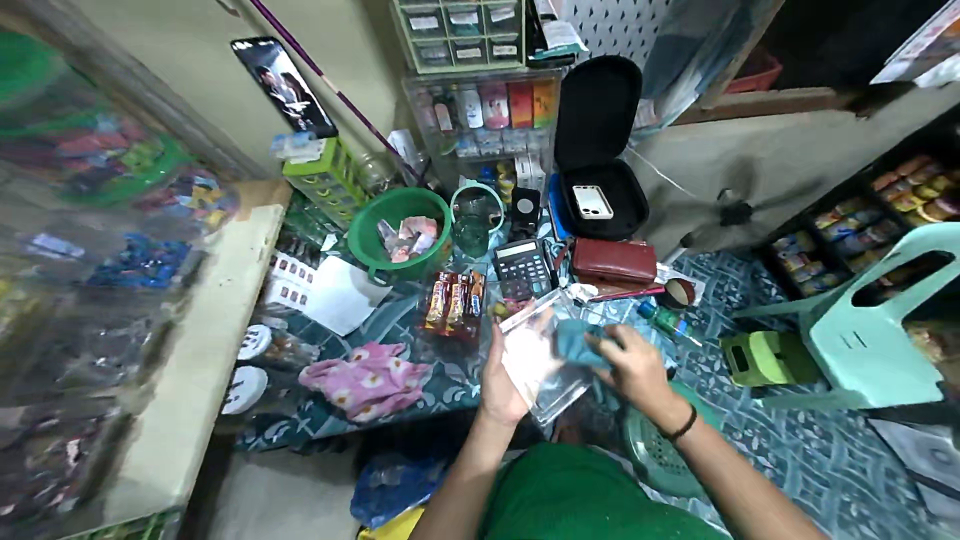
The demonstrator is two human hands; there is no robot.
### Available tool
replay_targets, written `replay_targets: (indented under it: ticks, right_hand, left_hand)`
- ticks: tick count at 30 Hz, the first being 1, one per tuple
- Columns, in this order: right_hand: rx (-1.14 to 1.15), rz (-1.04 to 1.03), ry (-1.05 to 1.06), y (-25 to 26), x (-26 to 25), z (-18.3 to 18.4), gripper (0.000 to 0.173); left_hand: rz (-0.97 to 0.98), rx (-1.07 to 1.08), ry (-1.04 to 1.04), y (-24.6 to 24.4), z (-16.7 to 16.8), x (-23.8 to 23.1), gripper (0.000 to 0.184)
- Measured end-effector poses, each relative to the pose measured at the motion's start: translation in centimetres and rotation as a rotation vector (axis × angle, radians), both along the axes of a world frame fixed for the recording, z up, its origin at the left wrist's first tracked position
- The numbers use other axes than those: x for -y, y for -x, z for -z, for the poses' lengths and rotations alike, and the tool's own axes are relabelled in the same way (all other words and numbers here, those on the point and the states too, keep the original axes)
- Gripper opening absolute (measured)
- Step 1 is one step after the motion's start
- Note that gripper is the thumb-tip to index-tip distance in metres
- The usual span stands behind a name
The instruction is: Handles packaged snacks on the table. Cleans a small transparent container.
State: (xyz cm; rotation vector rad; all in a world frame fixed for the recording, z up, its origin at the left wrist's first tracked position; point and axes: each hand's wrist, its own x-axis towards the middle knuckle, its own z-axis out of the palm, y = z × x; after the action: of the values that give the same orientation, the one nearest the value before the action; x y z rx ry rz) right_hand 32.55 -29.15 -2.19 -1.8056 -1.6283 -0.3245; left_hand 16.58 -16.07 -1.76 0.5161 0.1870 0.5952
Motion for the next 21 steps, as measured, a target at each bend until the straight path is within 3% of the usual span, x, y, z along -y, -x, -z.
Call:
replay_targets:
  ticks: [4,8,10,14,21]
  right_hand:
    - [-0.012,0.087,0.047,0.5,-2.2,-1.7,0.032]
    - [-0.042,-0.231,0.058,4.3,0.4,0.5,0.031]
    - [-0.018,-0.278,0.059,4.2,2.2,2.1,0.031]
    - [-0.134,-0.029,0.125,-1.5,4.3,1.8,0.036]
    - [-0.515,0.204,-0.202,-8.9,6.3,-2.2,0.029]
  left_hand:
    - [0.115,-0.207,0.065,-1.1,0.3,2.6,0.061]
    - [-0.01,-0.125,-0.043,-1.0,0.0,1.2,0.073]
    - [-0.072,-0.13,-0.058,-0.5,-0.2,0.0,0.075]
    - [-0.077,-0.145,-0.028,1.2,-0.4,-0.8,0.072]
    - [-0.277,-0.21,-0.063,6.2,-0.8,-2.0,0.074]
